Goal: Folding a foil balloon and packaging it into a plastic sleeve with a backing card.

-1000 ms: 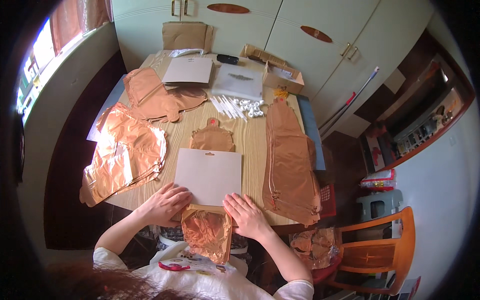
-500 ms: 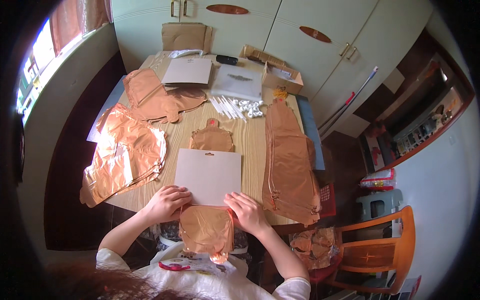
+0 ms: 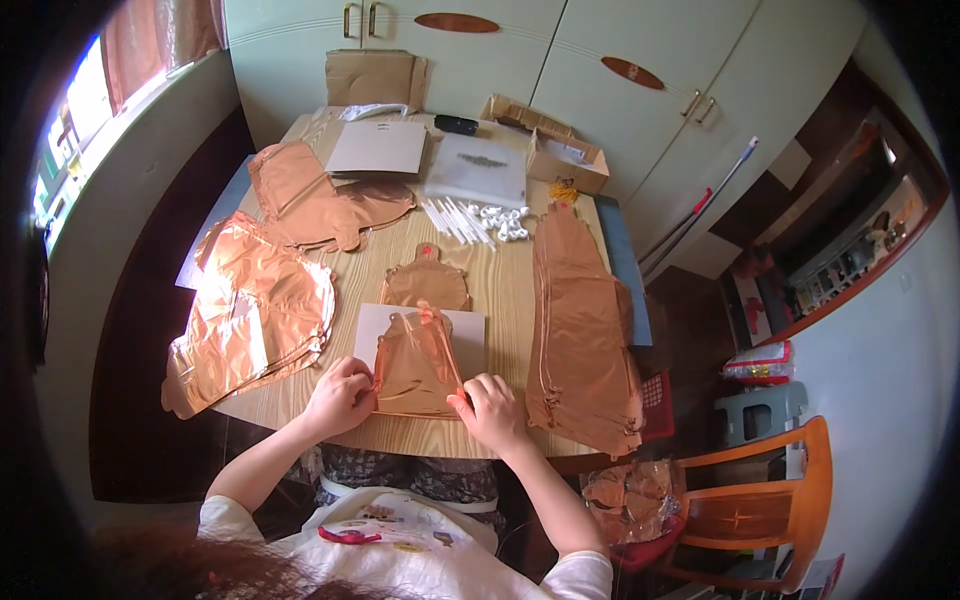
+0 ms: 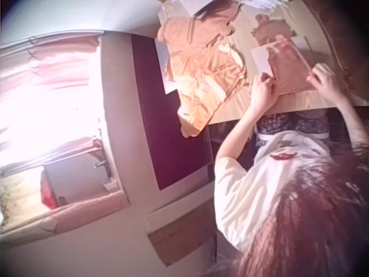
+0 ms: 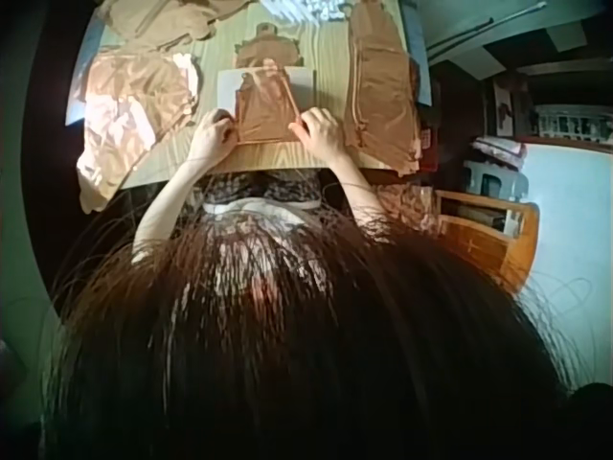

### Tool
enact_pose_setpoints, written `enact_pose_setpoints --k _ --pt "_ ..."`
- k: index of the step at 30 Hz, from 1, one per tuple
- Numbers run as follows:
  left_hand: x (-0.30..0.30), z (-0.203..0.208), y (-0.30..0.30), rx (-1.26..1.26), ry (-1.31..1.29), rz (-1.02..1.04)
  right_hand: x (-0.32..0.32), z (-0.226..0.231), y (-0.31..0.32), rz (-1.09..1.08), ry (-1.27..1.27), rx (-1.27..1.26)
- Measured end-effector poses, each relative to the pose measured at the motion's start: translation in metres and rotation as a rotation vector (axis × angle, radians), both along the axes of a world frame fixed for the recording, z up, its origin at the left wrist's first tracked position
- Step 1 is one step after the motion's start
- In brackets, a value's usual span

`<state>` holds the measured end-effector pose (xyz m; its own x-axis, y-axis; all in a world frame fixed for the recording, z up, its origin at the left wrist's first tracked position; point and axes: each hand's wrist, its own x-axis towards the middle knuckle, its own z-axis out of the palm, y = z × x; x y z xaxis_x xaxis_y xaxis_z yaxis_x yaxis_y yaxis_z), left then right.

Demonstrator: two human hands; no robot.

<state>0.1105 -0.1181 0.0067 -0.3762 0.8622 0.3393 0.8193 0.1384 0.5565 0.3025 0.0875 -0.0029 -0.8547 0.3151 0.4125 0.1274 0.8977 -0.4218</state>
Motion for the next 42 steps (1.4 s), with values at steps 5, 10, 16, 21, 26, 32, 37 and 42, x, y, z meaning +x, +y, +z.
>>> enact_pose_setpoints --k 5,10,16,21,26,32,37,42 --pt "-0.001 -0.005 0.001 -0.016 0.008 0.001 -0.006 -0.005 0.001 -0.011 -0.129 0.100" --pt "0.000 -0.007 0.003 0.015 0.048 0.001 -0.011 -0.008 0.008 0.031 -0.208 0.087" --pt "0.009 -0.010 0.005 -0.022 0.108 0.101 -0.014 -0.010 0.010 0.022 -0.219 0.029" --pt "0.033 0.005 0.006 0.087 0.269 0.058 -0.018 0.006 0.006 -0.026 -0.300 0.067" --pt "0.074 0.004 0.026 -0.140 0.337 -0.292 -0.017 -0.013 0.014 0.031 -0.192 0.195" --pt "0.072 -0.001 0.022 -0.353 0.450 -0.234 -0.019 -0.003 0.011 0.011 -0.256 0.232" --pt "0.065 0.001 0.017 -0.387 0.433 -0.205 -0.017 -0.007 0.014 0.053 -0.238 0.264" --pt "0.067 0.007 0.018 -0.475 0.429 -0.181 -0.020 -0.008 0.014 0.024 -0.193 0.259"
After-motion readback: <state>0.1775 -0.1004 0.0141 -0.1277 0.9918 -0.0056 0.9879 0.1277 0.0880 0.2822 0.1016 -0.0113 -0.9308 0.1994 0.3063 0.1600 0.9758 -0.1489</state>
